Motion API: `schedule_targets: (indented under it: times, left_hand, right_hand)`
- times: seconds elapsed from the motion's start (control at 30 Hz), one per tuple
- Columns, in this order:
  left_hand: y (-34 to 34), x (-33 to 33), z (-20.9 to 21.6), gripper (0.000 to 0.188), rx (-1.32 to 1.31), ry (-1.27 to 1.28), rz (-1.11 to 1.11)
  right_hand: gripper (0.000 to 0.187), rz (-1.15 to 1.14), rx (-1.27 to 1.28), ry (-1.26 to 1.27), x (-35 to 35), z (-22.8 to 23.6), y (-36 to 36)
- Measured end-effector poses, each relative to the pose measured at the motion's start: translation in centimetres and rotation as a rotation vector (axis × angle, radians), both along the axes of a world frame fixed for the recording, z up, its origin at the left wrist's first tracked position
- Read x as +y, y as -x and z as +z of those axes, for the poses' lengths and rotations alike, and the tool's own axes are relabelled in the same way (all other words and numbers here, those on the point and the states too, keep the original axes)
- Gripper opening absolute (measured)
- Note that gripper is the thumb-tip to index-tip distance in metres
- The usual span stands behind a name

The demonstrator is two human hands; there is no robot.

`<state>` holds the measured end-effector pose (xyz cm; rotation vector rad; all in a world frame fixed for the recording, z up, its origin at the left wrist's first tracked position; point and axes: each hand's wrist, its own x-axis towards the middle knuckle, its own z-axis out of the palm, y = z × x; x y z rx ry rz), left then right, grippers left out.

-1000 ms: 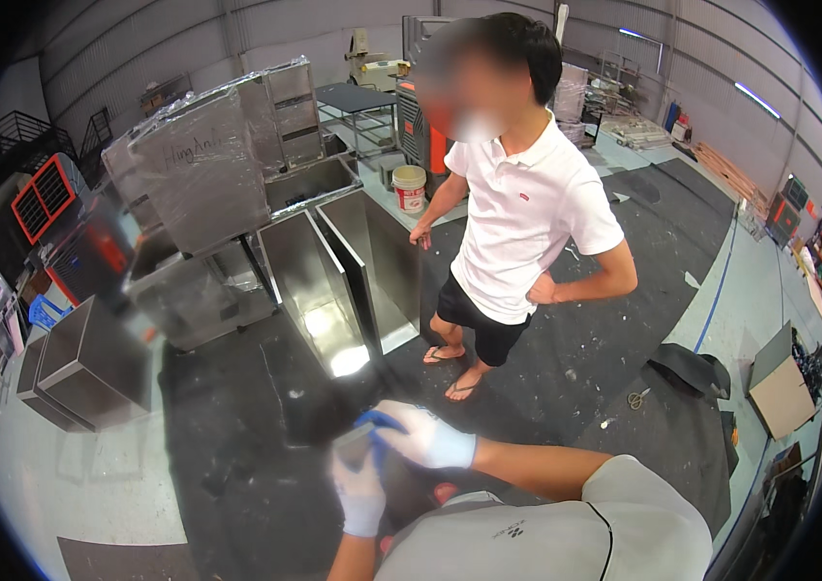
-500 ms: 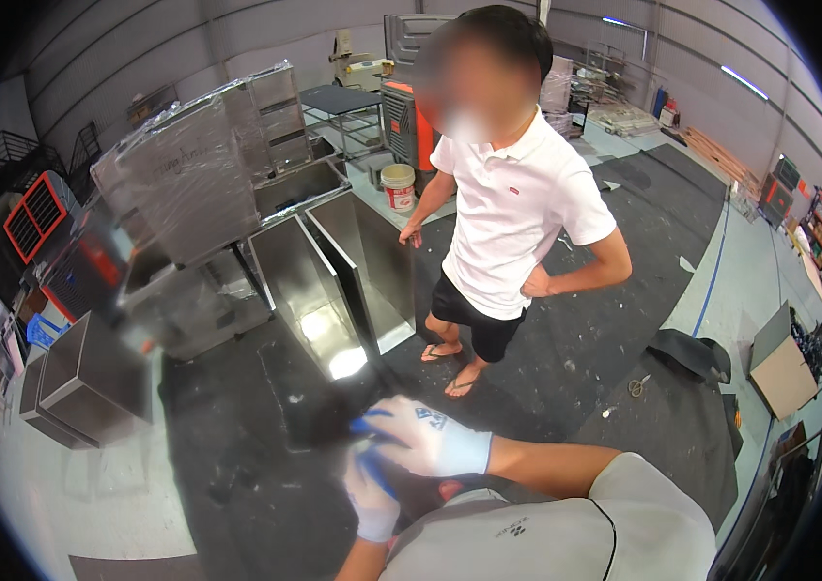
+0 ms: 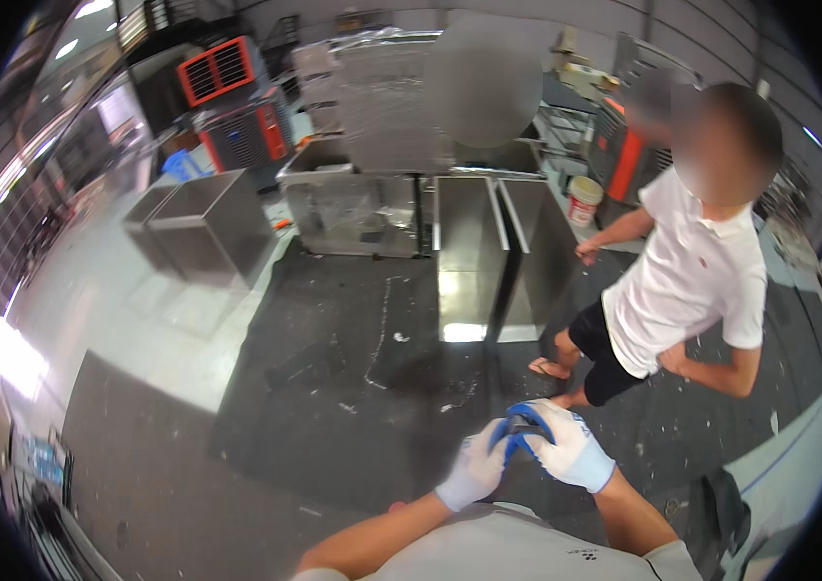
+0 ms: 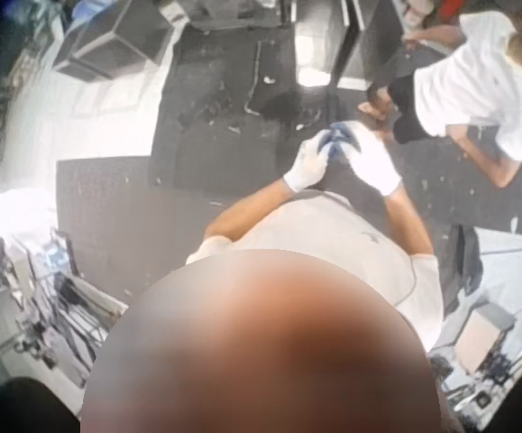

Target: The person uses a caulking gun to apply adhesive along the edges of several metal strips laid on a workbench. They repeatedly pick up strips, apply adhesive, and place them back down while coworkers stand nearby.

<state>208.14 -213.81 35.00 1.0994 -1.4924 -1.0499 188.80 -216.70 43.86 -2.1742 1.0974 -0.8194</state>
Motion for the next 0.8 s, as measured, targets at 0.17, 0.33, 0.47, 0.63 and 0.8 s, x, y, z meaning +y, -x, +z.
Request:
schedule_targets:
  times: [0.17, 0.33, 0.47, 0.63, 0.8]
  left_hand:
    - [-0.1, 0.5, 0.4, 0.033, 0.026, -0.018, -0.009]
    - [0.4, 0.5, -0.1, 0.031, 0.132, 0.033, 0.026]
    - [1.5, 0.2, -0.3, 0.027, -0.065, 0.126, 0.251]
    - [0.5, 0.4, -0.3, 0.024, -0.042, 0.028, 0.184]
    - [-0.8, 0.8, -1.8, 0.026, 0.096, -0.116, 0.042]
  right_hand:
    - [0.031, -0.051, -0.022, -0.172, 0.1, 1.5, -1.3]
    - [0.025, -0.105, -0.106, -0.087, 0.0, -0.2, -2.0]
    - [0.025, -0.121, -0.073, -0.063, -0.8, -2.0, -1.7]
    - [0.027, -0.103, -0.057, 0.005, -0.3, -2.3, -1.8]
    - [0.029, -0.198, -0.156, -0.212, 0.8, -0.3, -1.2]
